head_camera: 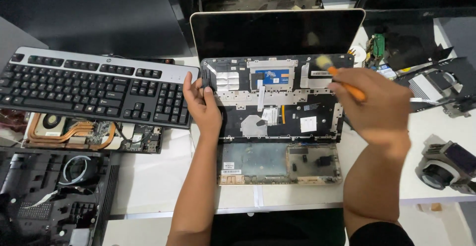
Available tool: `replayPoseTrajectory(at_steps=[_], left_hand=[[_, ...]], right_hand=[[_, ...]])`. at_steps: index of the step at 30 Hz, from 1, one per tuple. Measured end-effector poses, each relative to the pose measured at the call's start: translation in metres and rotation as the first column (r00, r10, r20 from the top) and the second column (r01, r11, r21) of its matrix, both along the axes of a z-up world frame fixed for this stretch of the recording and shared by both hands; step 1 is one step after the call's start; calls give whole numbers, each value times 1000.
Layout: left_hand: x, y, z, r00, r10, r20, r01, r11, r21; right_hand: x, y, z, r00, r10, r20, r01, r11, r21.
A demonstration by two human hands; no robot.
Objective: The person is disassembling a laptop, first cleaning the internal components with a brush and then prying off the keyboard and top cover assembly.
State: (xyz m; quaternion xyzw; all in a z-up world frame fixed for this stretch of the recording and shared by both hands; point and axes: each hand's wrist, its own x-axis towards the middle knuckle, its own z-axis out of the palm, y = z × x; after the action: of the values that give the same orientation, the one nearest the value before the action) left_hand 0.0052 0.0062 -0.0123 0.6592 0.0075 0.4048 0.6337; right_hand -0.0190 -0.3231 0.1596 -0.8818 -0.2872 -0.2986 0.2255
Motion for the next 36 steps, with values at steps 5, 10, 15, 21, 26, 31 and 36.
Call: replayPoseTrajectory(at_steps=[5, 10, 15, 21, 26, 31, 36], left_hand=[[-1, 0, 1, 1000, -1, 4, 1, 1000, 5], [-5, -2, 7, 1000, 22, 2, -22, 1000, 18], [-5, 0, 5, 1000, 28, -8, -28, 999, 35], [-11, -9, 15, 993, 42, -113, -49, 997, -65], [-10, -8, 16, 993, 49, -111, -56, 997, -54], [-9, -7, 13, 991, 86, -103, -87, 996, -13], [-8, -5, 9, 993, 102, -63, -101, 995, 11]], right_hand=[[-5, 53, -1, 982, 182, -51, -181, 983, 32], [3, 56, -7, 955, 270, -121, -239, 946, 220], [-1, 39, 8, 933, 315, -175, -277, 937, 211], [-2, 14, 12, 938, 277, -210, -247, 956, 159], [-6, 0, 20, 958, 211, -195, -165, 960, 228], [-5, -15, 26, 876, 201, -438, -143, 976, 162], [3, -36, 15, 982, 156, -105, -140, 980, 142]])
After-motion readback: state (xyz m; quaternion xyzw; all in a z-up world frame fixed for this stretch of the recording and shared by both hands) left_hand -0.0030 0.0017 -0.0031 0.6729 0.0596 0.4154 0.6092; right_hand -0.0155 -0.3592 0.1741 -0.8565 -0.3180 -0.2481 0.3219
